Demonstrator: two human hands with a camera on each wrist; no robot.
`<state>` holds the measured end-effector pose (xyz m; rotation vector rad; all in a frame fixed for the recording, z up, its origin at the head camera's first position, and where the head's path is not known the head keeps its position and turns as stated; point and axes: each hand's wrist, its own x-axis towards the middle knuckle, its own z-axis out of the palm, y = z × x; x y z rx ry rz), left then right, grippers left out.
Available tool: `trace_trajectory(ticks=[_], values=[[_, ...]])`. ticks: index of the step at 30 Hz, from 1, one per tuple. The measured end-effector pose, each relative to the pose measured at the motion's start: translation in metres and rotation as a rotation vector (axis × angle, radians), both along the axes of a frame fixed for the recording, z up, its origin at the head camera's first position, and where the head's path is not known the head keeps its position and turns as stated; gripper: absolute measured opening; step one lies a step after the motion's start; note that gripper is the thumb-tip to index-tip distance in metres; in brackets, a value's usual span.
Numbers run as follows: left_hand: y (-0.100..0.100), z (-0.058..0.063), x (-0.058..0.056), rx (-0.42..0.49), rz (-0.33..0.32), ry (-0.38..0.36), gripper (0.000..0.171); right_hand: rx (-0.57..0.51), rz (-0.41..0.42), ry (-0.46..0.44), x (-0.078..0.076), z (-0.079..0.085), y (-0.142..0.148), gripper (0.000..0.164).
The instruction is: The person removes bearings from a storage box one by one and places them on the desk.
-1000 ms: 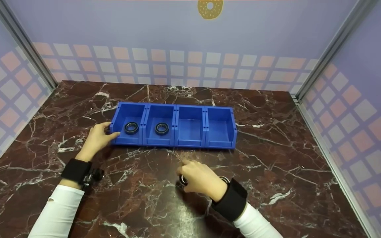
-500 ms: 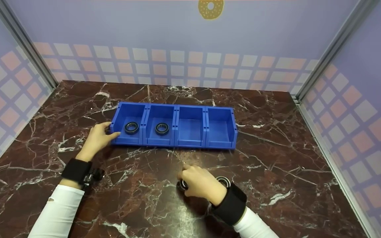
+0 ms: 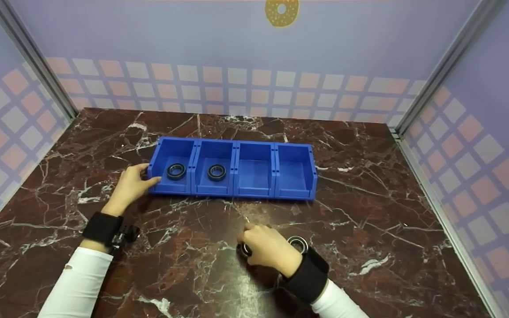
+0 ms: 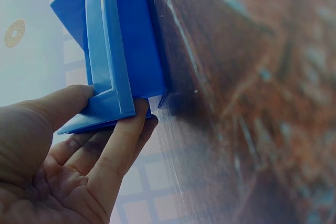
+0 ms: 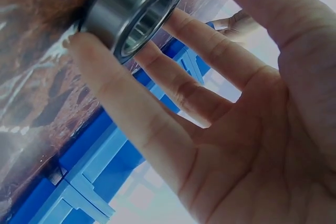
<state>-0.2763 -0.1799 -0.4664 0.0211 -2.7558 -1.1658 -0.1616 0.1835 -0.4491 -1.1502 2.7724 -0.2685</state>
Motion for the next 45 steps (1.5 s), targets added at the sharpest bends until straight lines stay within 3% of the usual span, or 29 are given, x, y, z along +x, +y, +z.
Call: trace_trajectory(ticks=[9,45], values=[[0.0,-0.0016,-0.0008,0.0,-0.008,0.025,0.048,-0.004,-0.005,0.003,0.0003,-0.0012,0.0003,0.041],[0.0001,0.0002,0.0003,-0.001,0.003,-0.007,0.052,-0.011,-0.021,0.04,0.0052,-0.009,-0.0013,0.04]])
